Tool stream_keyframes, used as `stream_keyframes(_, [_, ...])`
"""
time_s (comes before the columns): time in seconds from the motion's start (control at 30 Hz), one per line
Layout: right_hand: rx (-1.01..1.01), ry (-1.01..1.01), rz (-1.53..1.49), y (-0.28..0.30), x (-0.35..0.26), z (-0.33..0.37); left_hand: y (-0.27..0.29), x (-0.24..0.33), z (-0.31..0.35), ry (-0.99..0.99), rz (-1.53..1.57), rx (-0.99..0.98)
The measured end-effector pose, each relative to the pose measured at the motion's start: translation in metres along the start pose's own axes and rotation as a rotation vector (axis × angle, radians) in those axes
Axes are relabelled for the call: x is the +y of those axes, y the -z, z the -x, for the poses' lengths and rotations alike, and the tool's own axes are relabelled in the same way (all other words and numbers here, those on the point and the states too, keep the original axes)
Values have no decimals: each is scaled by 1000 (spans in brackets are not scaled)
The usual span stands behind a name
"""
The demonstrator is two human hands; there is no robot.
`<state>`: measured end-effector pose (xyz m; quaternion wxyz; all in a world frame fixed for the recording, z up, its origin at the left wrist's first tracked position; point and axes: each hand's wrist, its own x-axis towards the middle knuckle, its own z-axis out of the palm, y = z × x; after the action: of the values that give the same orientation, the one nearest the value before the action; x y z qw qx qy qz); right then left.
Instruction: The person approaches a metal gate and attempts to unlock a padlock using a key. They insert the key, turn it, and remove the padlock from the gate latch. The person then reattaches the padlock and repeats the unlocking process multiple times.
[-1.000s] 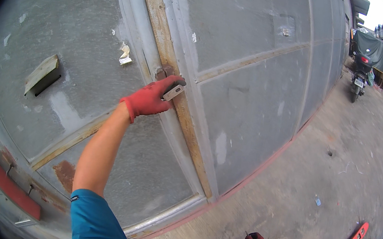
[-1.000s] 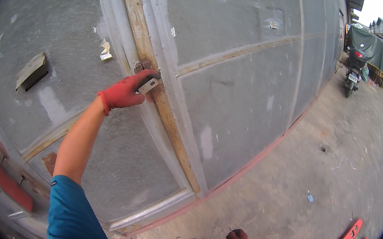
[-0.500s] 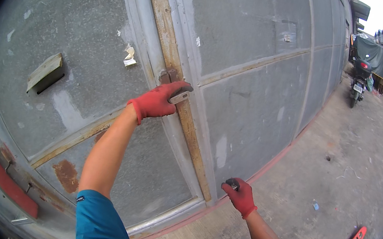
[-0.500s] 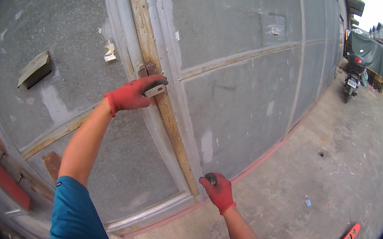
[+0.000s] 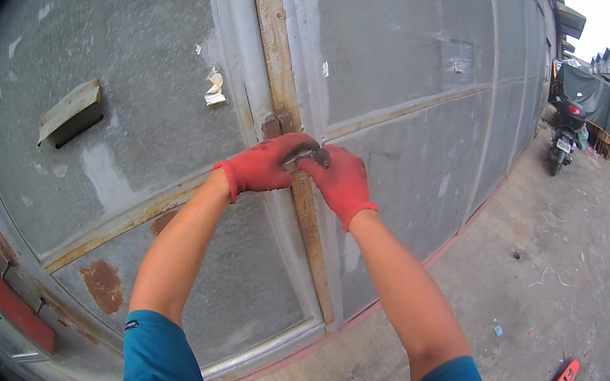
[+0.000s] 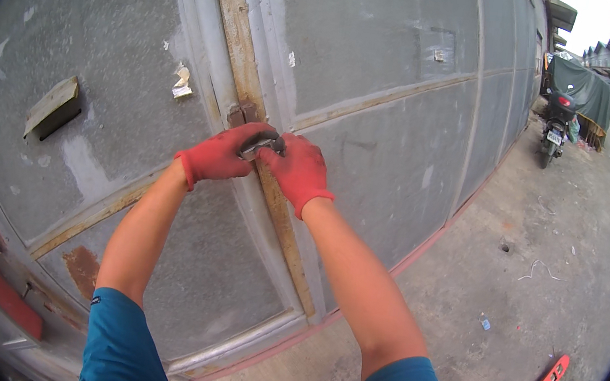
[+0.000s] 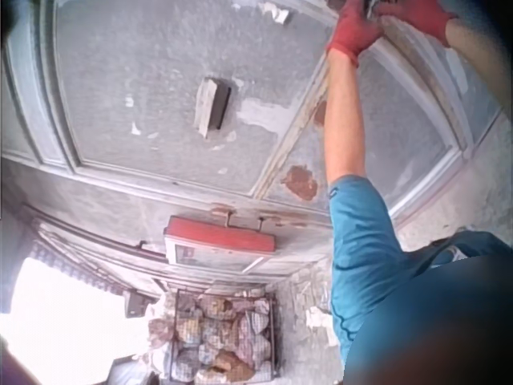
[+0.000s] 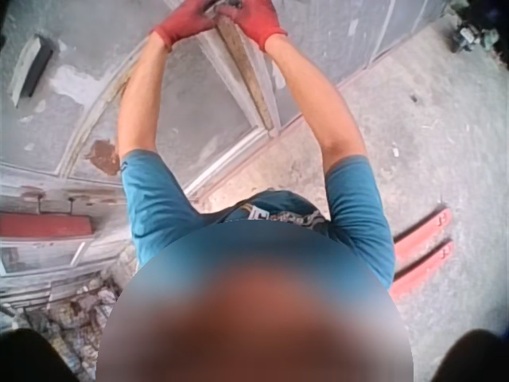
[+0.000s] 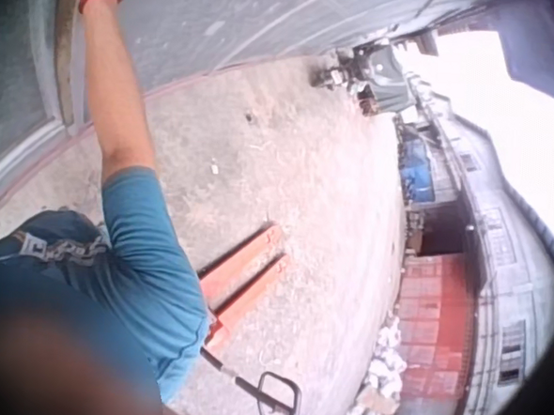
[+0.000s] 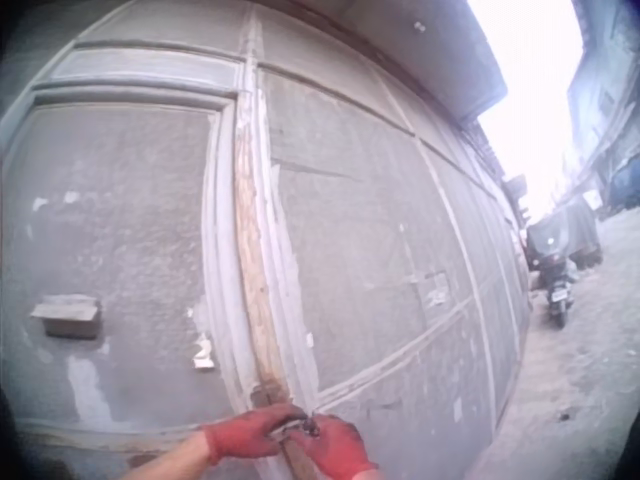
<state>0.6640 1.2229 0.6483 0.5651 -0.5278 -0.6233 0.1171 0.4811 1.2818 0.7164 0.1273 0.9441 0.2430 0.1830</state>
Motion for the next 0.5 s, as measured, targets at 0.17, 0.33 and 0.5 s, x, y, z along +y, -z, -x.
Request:
stream_keyframes(0.17, [38,40,44,-9,9,-1,1,-2,3,-10,-33,5])
stream_keyframes(0.33, [87,108,58,-14,17,-1,1,-5,2,6,-13,9])
stream_keyframes(0.5, [8,-22,-91,-9,15,0,2,-11,3,-1,-11,2])
